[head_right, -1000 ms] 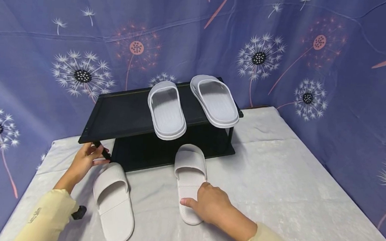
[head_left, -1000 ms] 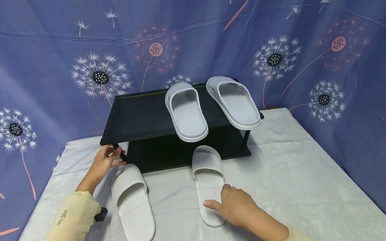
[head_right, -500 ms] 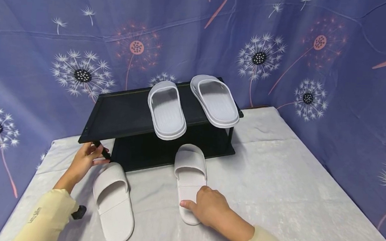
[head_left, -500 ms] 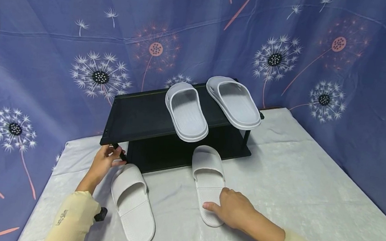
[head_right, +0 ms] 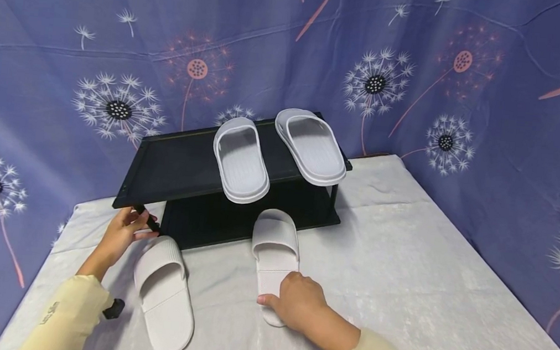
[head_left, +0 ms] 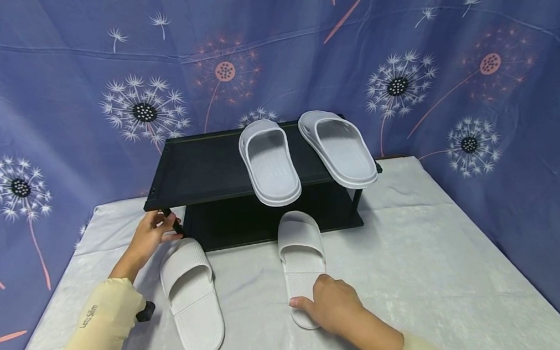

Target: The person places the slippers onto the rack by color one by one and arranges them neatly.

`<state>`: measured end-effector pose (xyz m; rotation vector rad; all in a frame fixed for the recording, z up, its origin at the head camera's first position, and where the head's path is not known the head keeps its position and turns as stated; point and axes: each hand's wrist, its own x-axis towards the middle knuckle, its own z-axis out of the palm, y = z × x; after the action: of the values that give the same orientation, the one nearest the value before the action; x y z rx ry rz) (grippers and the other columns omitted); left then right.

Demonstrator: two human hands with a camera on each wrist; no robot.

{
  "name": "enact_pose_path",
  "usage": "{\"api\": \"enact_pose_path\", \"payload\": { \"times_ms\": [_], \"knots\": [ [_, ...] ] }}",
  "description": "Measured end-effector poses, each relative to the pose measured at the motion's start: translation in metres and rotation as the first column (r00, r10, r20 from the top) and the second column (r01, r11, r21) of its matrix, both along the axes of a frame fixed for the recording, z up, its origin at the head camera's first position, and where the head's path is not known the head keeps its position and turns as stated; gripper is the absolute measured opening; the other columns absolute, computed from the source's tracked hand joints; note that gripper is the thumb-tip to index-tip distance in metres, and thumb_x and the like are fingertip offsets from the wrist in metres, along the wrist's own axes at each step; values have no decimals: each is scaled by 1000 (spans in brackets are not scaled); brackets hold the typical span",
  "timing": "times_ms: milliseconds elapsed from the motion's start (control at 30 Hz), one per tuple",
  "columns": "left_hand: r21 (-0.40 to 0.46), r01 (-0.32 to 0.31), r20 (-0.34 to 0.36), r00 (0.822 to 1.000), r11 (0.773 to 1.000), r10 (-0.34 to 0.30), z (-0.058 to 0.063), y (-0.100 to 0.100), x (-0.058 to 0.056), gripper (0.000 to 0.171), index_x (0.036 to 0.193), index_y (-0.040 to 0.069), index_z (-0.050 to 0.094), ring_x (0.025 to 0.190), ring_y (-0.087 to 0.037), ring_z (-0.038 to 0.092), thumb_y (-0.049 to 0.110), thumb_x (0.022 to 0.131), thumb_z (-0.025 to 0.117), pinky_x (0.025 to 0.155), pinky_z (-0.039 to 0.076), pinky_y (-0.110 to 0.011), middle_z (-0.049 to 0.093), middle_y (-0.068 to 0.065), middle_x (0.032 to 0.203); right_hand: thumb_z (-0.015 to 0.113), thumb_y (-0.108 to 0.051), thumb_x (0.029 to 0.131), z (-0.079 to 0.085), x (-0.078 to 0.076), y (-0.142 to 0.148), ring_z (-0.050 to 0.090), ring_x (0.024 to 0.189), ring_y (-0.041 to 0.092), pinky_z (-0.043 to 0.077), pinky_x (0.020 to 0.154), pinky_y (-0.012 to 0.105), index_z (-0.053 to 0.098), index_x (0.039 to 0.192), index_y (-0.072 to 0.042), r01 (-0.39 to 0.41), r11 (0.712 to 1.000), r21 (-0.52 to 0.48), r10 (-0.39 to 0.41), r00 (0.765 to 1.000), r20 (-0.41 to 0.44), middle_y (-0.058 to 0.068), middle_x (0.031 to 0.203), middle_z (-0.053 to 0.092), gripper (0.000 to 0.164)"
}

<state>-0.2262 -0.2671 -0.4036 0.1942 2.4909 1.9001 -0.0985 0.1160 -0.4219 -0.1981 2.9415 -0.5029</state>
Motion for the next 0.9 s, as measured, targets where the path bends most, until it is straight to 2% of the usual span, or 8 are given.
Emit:
{"api": "enact_pose_path", "payload": {
  "times_ms": [167,367,633,767,900],
  "knots": [
    [-10,0,7,1000,1000,0,0,-1,0,27,126,13,42,91,-29,62,19,101,51,85,56,-54,42,-34,114,70,-64,75,-8,3,-7,60,73,32,56,68,50,58,85,7,-30,999,37,32,998,-48,16,80,57,72],
    [-17,2,14,1000,1000,-1,2,0,1,34,130,11,39,93,-30,62,23,101,52,86,56,-54,42,-34,113,71,-66,69,-11,6,-15,58,72,30,56,66,48,60,83,10,-36,997,68,42,994,-97,17,80,52,78],
    [-18,1,13,1000,1000,-1,4,1,2,38,133,10,37,95,-33,63,24,101,52,86,56,-54,42,-32,112,72,-69,66,-13,6,-23,58,67,30,58,64,45,58,93,20,-30,990,140,45,994,-102,21,83,49,94],
    [-13,1,21,1000,1000,-1,0,-1,-1,38,133,10,38,95,-33,62,23,101,52,86,56,-54,42,-33,113,72,-72,62,-15,7,-27,57,63,29,57,57,43,58,93,21,-22,975,219,55,988,-146,23,80,48,99],
    [-7,-1,21,1000,1000,2,-10,-7,-8,35,132,13,39,94,-30,63,23,101,52,85,57,-53,43,-30,113,71,-75,60,-17,7,-30,56,63,29,56,55,42,55,97,24,-4,964,267,51,984,-169,25,81,49,106]
  ]
}}
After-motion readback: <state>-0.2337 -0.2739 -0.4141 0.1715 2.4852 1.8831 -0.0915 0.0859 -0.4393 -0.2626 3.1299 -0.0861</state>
